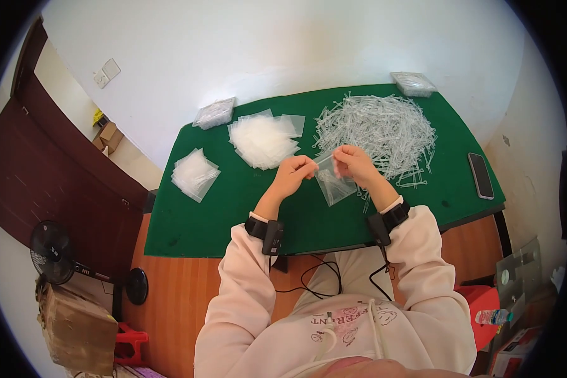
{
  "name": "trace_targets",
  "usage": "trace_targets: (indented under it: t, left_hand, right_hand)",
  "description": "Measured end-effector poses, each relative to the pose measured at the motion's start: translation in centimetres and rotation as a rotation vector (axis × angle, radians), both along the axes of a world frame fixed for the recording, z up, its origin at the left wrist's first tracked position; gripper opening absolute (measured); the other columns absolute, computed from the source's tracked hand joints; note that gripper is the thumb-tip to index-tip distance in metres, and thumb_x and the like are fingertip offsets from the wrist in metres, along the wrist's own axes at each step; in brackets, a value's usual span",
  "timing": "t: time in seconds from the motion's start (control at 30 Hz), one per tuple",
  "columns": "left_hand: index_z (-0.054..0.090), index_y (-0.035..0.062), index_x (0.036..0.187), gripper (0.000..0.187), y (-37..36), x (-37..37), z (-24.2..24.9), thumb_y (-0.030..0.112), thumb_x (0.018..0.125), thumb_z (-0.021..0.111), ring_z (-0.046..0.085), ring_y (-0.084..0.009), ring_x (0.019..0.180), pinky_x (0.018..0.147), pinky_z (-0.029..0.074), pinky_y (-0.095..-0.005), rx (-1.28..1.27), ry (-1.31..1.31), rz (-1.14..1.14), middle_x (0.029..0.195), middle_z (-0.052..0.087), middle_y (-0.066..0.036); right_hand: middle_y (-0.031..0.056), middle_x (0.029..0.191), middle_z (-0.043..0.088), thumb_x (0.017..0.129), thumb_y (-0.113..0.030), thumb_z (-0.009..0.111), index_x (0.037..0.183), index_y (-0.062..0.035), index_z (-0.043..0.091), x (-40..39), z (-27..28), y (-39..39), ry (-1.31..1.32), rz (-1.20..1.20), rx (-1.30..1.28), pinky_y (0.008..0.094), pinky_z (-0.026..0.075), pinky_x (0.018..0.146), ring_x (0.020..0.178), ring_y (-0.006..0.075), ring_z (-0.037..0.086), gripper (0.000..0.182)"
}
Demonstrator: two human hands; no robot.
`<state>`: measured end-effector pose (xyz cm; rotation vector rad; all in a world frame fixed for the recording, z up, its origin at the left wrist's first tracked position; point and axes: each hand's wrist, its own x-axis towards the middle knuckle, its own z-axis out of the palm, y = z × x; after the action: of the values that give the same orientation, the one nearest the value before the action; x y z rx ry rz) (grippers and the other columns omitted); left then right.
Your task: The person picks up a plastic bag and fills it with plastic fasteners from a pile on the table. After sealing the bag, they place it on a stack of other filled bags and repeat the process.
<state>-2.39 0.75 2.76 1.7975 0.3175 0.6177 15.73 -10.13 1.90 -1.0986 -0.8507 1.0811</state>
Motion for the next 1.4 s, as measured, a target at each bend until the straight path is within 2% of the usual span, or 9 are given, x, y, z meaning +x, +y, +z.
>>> trace_targets:
  t: [0.2,0.3,0.47,0.57,0.67,1.07,1.2,1.33,1.4]
  left_hand:
    - [0.061,0.0008,0.087,0.014,-1.0,0.7,0.2,0.012,0.082,0.054,0.052,-0.0100,0.073,0.069,0.042,-0.0233,-0.105,-0.222,0.060,0.085,0.059,-0.004]
    - [0.060,0.0000,0.090,0.014,-2.2,1.3,0.5,0.011,0.082,0.055,0.051,-0.0098,0.079,0.073,0.042,-0.0251,0.639,-0.339,0.036,0.092,0.058,-0.004]
    - [0.061,0.0008,0.087,0.014,-1.4,0.5,0.4,0.013,0.079,0.059,0.052,-0.0073,0.070,0.063,0.042,-0.0214,0.310,-0.270,-0.063,0.079,0.059,-0.003]
    - [0.060,0.0000,0.084,0.016,-1.6,0.0,0.6,0.015,0.079,0.060,0.051,-0.0066,0.060,0.055,0.041,-0.0203,0.021,0.117,-0.074,0.069,0.057,-0.002]
    - [0.060,-0.0005,0.081,0.017,-1.5,0.3,0.3,0.016,0.079,0.060,0.050,-0.0063,0.055,0.051,0.040,-0.0201,0.100,0.173,-0.012,0.064,0.056,-0.001]
    - [0.060,0.0000,0.076,0.018,-0.6,1.4,-1.9,0.017,0.081,0.058,0.048,-0.0049,0.055,0.051,0.039,-0.0195,0.206,0.099,0.138,0.062,0.056,0.000]
    - [0.061,-0.0002,0.075,0.017,0.3,1.0,-1.8,0.016,0.080,0.059,0.050,-0.0054,0.056,0.051,0.039,-0.0198,0.182,0.088,0.179,0.063,0.057,0.000]
    - [0.062,0.0001,0.075,0.016,0.5,0.5,-1.4,0.016,0.078,0.060,0.051,-0.0065,0.056,0.051,0.040,-0.0210,0.217,0.106,0.208,0.063,0.057,-0.001]
    - [0.062,0.0003,0.075,0.015,0.4,0.5,-1.1,0.015,0.078,0.060,0.051,-0.0071,0.056,0.051,0.040,-0.0216,0.245,0.120,0.219,0.063,0.058,-0.002]
  right_hand:
    - [-0.0004,0.064,0.052,0.088,-0.020,0.050,0.085,-0.0046,0.056,0.4,-1.4,0.5,0.166,0.231,-0.040,0.0229,0.043,0.049,0.052,0.0094,0.050,0.017]
    - [-0.0011,0.065,0.052,0.087,-0.021,0.050,0.086,-0.0048,0.056,-0.2,-1.5,0.7,0.111,0.224,-0.067,0.0226,0.043,0.049,0.054,0.0086,0.050,0.017]
    - [-0.0015,0.070,0.053,0.086,-0.022,0.051,0.087,-0.0046,0.057,-0.7,-0.9,0.7,0.004,0.068,-0.051,0.0215,0.042,0.051,0.061,0.0072,0.050,0.018]
    - [-0.0013,0.071,0.054,0.086,-0.021,0.052,0.085,-0.0044,0.057,-1.0,-0.4,0.4,0.019,0.055,-0.018,0.0211,0.042,0.051,0.061,0.0068,0.050,0.017]
    - [-0.0011,0.068,0.054,0.084,-0.019,0.054,0.082,-0.0042,0.058,-1.0,-0.4,0.3,0.066,0.093,0.022,0.0207,0.041,0.051,0.059,0.0066,0.050,0.016]
    - [-0.0024,0.063,0.053,0.079,-0.009,0.058,0.076,-0.0016,0.057,-1.4,-1.2,0.8,-0.408,-0.001,0.125,0.0188,0.037,0.048,0.053,0.0046,0.047,0.008]
    - [-0.0015,0.061,0.053,0.078,-0.012,0.059,0.075,-0.0005,0.057,-0.7,-1.6,1.1,-0.444,-0.157,0.189,0.0203,0.039,0.047,0.051,0.0048,0.047,0.012]
    - [-0.0003,0.062,0.054,0.078,-0.011,0.059,0.077,-0.0016,0.058,-0.3,-1.2,0.7,-0.445,-0.229,0.216,0.0217,0.040,0.049,0.053,0.0066,0.049,0.010]
    - [0.0019,0.063,0.054,0.076,-0.011,0.059,0.077,-0.0031,0.058,-0.4,-0.9,0.4,-0.652,-0.281,0.171,0.0256,0.042,0.054,0.057,0.0124,0.051,0.008]
